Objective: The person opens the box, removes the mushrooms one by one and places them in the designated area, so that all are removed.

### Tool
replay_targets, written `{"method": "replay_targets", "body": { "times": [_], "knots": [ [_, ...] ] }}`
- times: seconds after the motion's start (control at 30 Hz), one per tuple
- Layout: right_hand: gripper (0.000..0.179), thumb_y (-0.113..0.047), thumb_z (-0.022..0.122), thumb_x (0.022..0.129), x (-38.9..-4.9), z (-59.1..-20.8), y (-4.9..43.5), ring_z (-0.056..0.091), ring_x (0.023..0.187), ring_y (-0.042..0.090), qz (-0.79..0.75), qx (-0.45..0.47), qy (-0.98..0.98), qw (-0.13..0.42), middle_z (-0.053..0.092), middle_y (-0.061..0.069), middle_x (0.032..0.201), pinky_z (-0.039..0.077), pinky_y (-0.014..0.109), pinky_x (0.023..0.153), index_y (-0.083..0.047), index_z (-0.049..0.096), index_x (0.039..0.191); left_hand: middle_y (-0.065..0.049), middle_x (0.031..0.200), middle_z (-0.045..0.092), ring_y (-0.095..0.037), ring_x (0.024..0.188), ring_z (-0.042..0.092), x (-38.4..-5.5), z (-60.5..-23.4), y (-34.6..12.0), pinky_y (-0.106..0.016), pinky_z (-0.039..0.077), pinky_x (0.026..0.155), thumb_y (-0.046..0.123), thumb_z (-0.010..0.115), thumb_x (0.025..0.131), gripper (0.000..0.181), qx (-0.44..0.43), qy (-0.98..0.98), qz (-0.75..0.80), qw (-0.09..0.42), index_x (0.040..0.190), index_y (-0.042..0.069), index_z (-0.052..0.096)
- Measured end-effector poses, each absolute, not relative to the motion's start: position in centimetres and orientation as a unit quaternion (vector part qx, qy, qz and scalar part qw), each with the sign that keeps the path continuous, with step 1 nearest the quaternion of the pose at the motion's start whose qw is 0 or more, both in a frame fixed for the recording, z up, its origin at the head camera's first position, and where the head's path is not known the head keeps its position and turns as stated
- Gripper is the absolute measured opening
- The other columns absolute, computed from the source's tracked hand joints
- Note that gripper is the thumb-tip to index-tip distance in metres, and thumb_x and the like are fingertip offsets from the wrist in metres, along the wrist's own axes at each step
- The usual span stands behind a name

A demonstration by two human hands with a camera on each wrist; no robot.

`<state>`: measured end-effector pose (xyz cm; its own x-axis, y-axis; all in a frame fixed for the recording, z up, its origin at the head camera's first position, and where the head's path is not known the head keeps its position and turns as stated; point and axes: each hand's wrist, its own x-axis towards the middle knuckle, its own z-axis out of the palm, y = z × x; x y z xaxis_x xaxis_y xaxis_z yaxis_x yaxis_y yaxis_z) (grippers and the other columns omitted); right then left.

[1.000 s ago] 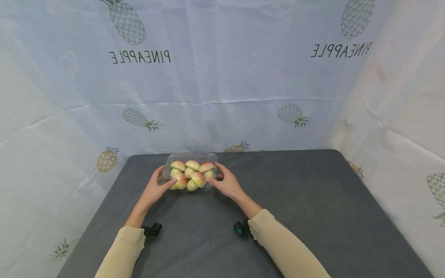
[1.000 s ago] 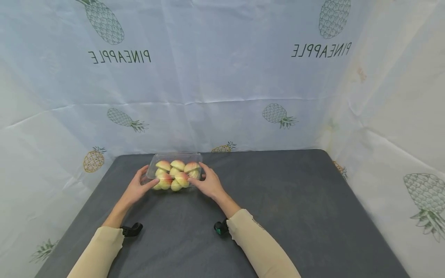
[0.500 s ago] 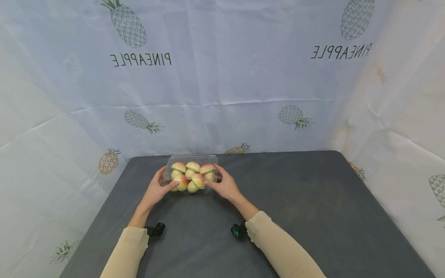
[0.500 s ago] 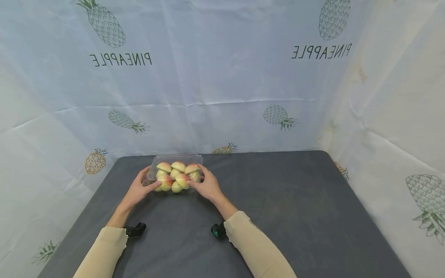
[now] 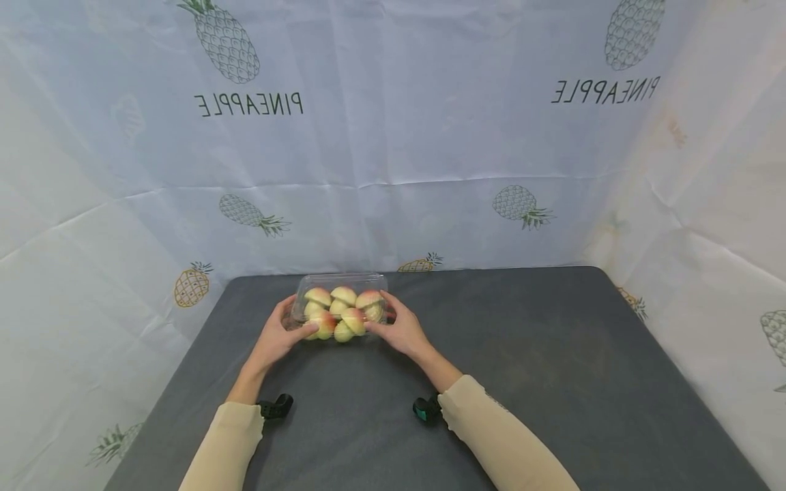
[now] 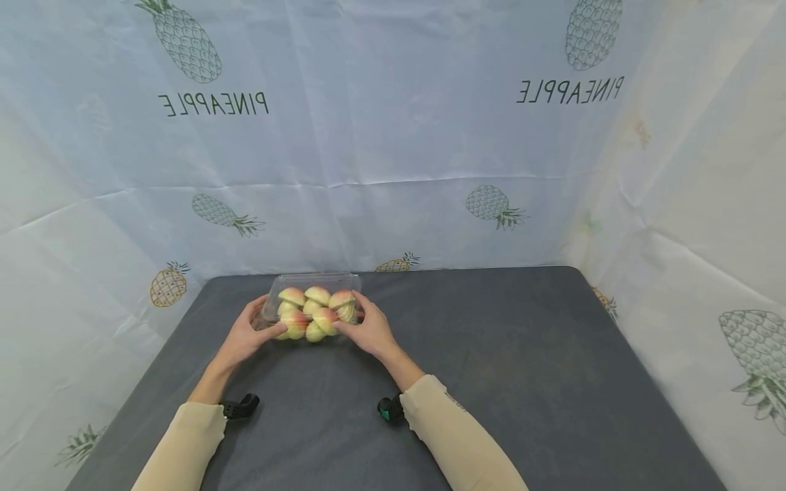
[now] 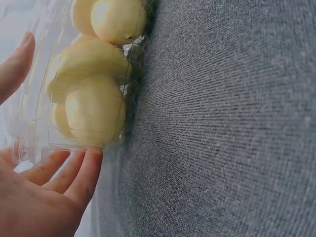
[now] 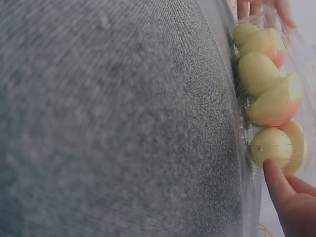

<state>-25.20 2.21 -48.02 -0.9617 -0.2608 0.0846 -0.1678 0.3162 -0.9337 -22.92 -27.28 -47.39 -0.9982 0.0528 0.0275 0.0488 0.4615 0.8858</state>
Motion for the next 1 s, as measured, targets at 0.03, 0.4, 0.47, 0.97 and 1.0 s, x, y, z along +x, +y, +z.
{"method": "replay_targets", "body": {
  "times": [0.03, 0.4, 0.47, 0.97, 1.0],
  "knots": [
    [0.080, -0.033, 0.078, 0.092, -25.2, -48.0, 2.3, 0.051, 0.134, 0.039, -0.571, -0.132, 0.809, 0.041, 0.043, 0.020, 0.154, 0.052, 0.055, 0.099, -0.017, 0.037, 0.159, -0.024, 0.164, 0.016, -0.045, 0.141, 0.035, -22.9, -47.4, -27.3, -0.061, 0.047, 0.100, 0.038, 0.076, 0.093, 0.098, 0.028, 0.855, 0.519, 0.002, 0.164, 0.013, 0.013],
    [0.080, -0.031, 0.079, 0.092, -24.9, -47.7, 3.0, 0.050, 0.135, 0.040, -0.577, -0.131, 0.805, 0.045, 0.043, 0.021, 0.153, 0.053, 0.054, 0.097, -0.016, 0.037, 0.159, -0.025, 0.164, 0.018, -0.043, 0.136, 0.042, -22.7, -47.3, -26.7, -0.056, 0.051, 0.095, 0.036, 0.077, 0.093, 0.098, 0.032, 0.858, 0.513, 0.008, 0.164, 0.013, 0.013],
    [0.080, -0.032, 0.079, 0.092, -24.8, -47.7, 3.1, 0.050, 0.135, 0.040, -0.579, -0.129, 0.804, 0.047, 0.043, 0.021, 0.153, 0.053, 0.054, 0.097, -0.017, 0.037, 0.159, -0.025, 0.164, 0.019, -0.042, 0.135, 0.043, -22.7, -47.3, -26.6, -0.055, 0.052, 0.094, 0.036, 0.077, 0.093, 0.098, 0.035, 0.857, 0.515, 0.008, 0.164, 0.013, 0.013],
    [0.083, -0.034, 0.081, 0.090, -24.6, -47.6, 4.2, 0.049, 0.136, 0.039, -0.578, -0.127, 0.804, 0.056, 0.042, 0.019, 0.154, 0.052, 0.054, 0.098, -0.018, 0.037, 0.159, -0.023, 0.163, 0.021, -0.041, 0.133, 0.045, -22.6, -47.5, -25.6, -0.053, 0.054, 0.091, 0.037, 0.078, 0.092, 0.097, 0.034, 0.858, 0.513, 0.003, 0.163, 0.014, 0.016],
    [0.083, -0.034, 0.081, 0.090, -24.6, -47.5, 4.3, 0.049, 0.136, 0.038, -0.578, -0.126, 0.804, 0.056, 0.042, 0.019, 0.154, 0.052, 0.054, 0.099, -0.018, 0.037, 0.159, -0.023, 0.162, 0.021, -0.041, 0.133, 0.045, -22.6, -47.5, -25.5, -0.053, 0.054, 0.090, 0.037, 0.078, 0.092, 0.097, 0.034, 0.858, 0.513, 0.001, 0.163, 0.014, 0.016]
  ]
}}
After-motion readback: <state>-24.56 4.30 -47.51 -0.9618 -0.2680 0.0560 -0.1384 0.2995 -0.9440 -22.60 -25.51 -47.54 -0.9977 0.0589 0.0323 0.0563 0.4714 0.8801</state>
